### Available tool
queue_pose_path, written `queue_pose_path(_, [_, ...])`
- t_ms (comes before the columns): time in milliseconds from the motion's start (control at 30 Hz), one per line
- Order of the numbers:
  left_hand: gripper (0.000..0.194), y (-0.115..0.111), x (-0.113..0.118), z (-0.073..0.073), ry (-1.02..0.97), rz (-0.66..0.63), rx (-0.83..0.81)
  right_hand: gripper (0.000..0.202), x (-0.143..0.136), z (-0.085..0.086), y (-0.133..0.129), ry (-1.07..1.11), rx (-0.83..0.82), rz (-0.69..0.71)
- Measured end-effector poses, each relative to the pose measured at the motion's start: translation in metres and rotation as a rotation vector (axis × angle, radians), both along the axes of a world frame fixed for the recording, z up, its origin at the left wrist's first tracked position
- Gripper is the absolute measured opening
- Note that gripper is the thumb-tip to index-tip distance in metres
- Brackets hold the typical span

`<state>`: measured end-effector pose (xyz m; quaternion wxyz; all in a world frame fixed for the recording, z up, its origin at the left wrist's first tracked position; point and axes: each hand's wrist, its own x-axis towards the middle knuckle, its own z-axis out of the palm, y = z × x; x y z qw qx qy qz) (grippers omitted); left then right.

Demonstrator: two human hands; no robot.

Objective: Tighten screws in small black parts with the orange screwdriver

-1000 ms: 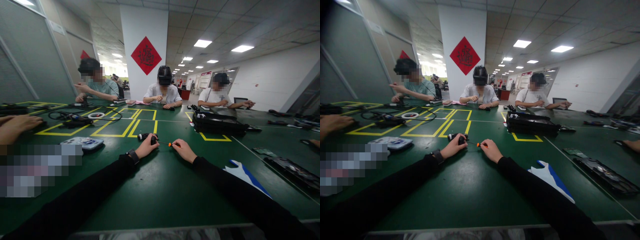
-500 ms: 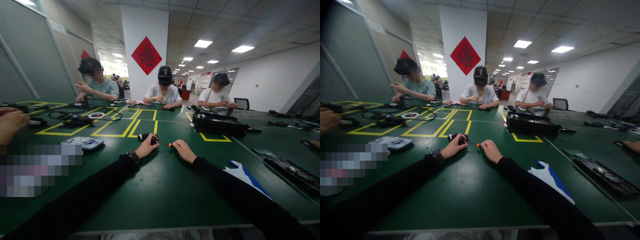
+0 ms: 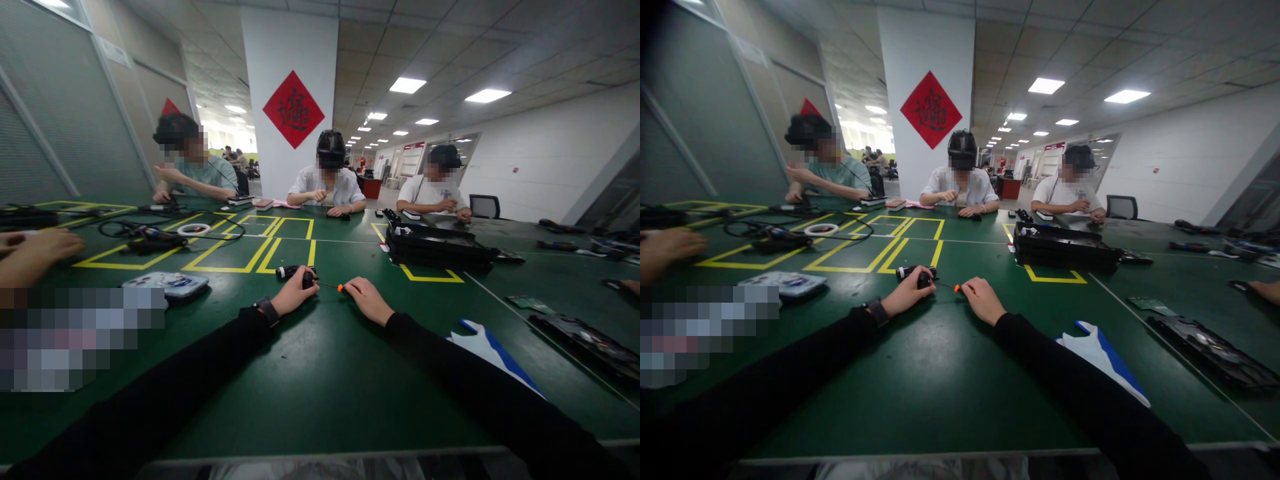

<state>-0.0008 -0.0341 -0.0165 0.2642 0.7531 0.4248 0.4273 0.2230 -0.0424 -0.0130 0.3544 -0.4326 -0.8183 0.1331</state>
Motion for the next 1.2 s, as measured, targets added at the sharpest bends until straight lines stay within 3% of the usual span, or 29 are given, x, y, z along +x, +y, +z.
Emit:
queue_pose_path(200, [0.027,-0.0017,0.0003,0.0021,-0.017,-0.007,-0.026,0.014,0.0024,0.0004,-0.0020,0.024,0.009,0.029])
queue_pose_path(433, [0.028,-0.0023,0.0014,0.0030,-0.008,0.001,-0.023,0.020,0.0010,0.0000,-0.0034,0.096,-0.054,0.022])
queue_pose_path(600, [0.027,-0.0024,0.0007,0.0026,0.006,-0.006,-0.003,0.025,0.0007,-0.0001,0.0004,-0.002,0.003,-0.002])
queue_pose_path(767, [0.027,-0.0017,0.0007,0.0018,0.010,0.007,0.004,0.013,0.0020,0.0003,-0.0027,0.031,0.008,0.003])
queue_pose_path(1200, [0.027,-0.0051,0.0023,0.0057,-0.028,-0.001,-0.040,0.023,0.0016,0.0007,0.0005,0.002,0.003,0.022])
